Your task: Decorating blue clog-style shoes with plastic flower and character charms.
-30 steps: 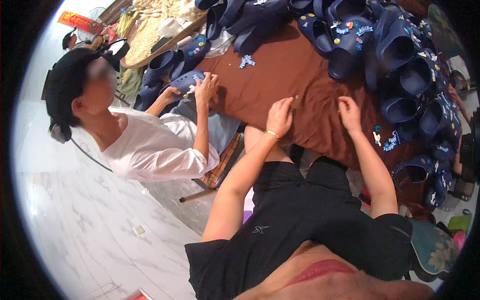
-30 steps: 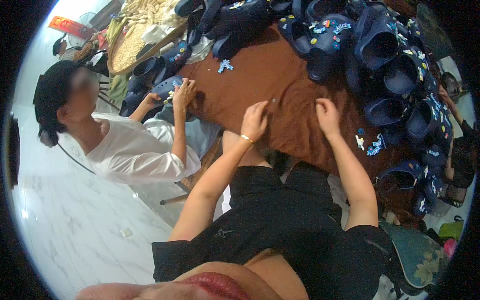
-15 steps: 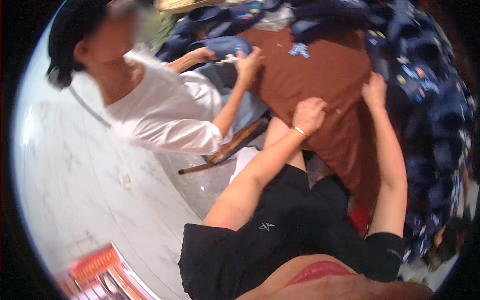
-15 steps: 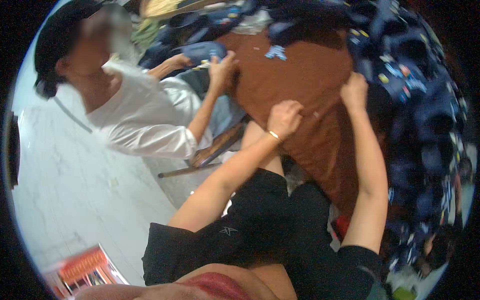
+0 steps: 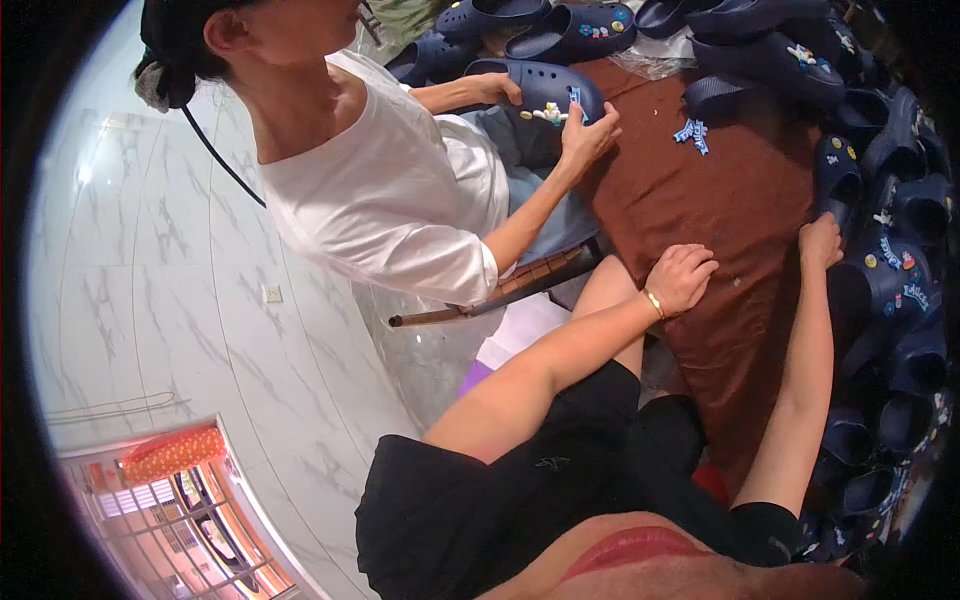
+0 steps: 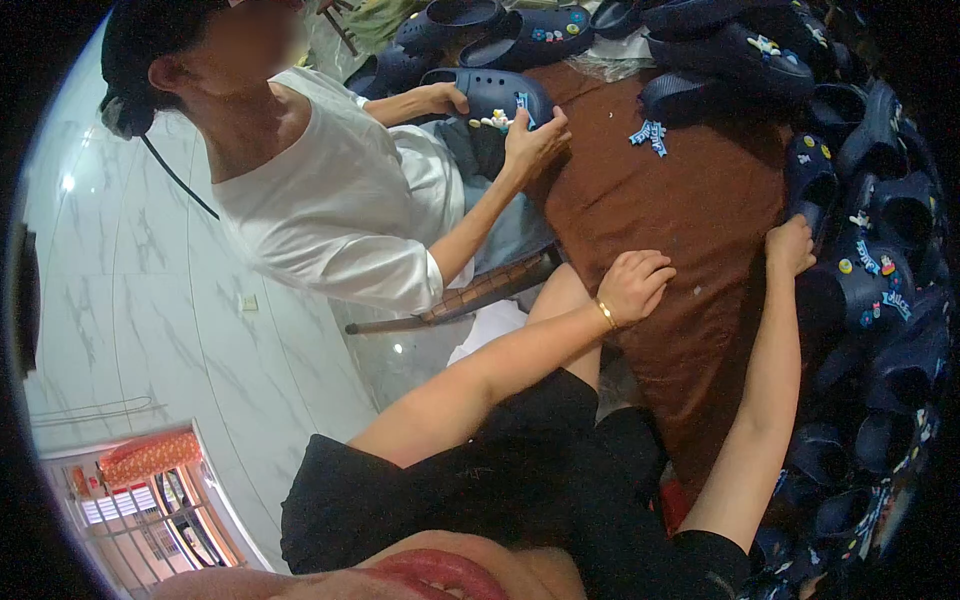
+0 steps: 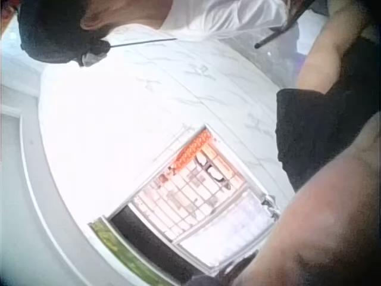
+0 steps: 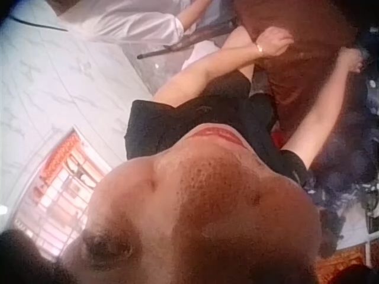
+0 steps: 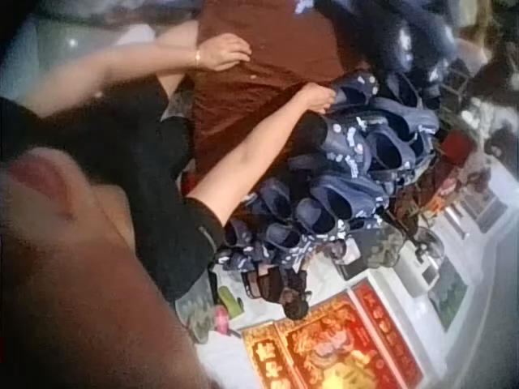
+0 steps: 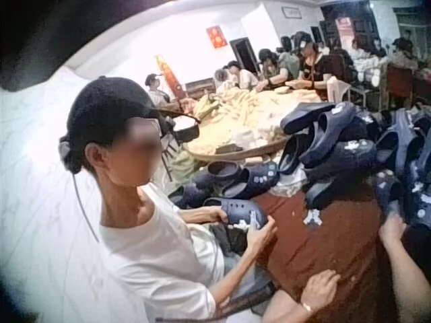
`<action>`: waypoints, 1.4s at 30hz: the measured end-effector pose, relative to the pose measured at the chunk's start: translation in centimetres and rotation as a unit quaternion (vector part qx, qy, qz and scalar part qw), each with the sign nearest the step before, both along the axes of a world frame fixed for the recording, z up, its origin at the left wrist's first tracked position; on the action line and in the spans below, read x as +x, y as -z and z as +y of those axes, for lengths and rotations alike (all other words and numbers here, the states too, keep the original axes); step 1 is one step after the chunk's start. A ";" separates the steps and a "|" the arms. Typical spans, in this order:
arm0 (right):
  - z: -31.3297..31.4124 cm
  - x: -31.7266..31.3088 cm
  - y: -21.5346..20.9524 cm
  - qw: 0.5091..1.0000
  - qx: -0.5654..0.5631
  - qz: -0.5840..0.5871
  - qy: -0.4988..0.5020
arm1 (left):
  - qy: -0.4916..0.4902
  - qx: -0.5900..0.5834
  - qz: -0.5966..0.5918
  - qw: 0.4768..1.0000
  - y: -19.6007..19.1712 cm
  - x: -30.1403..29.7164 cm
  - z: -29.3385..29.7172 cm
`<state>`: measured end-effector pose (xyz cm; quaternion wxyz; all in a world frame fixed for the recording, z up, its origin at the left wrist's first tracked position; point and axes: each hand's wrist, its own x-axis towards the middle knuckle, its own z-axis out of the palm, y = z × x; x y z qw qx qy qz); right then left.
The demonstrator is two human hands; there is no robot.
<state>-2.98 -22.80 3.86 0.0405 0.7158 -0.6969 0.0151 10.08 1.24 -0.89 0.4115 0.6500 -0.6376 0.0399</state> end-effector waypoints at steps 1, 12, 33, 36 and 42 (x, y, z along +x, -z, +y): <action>0.3 0.1 0.0 1.000 0.011 -0.002 -0.020 | 0.000 -0.002 0.001 1.000 -0.1 0.0 0.0; 10.8 1.5 -1.2 0.969 0.041 -0.084 -0.229 | -0.003 -0.012 -0.027 1.000 -0.6 0.2 0.3; 27.2 -8.5 -3.3 0.837 0.087 -0.409 -0.353 | 0.023 0.183 0.131 0.974 -2.6 -2.7 1.8; 25.7 -12.6 -1.8 0.864 0.043 -0.403 -0.300 | 0.085 0.215 0.122 0.965 -4.3 -2.0 1.4; 25.2 -18.9 -0.9 0.903 0.008 -0.392 -0.177 | 0.111 -0.024 -0.038 0.993 -6.5 -1.9 2.9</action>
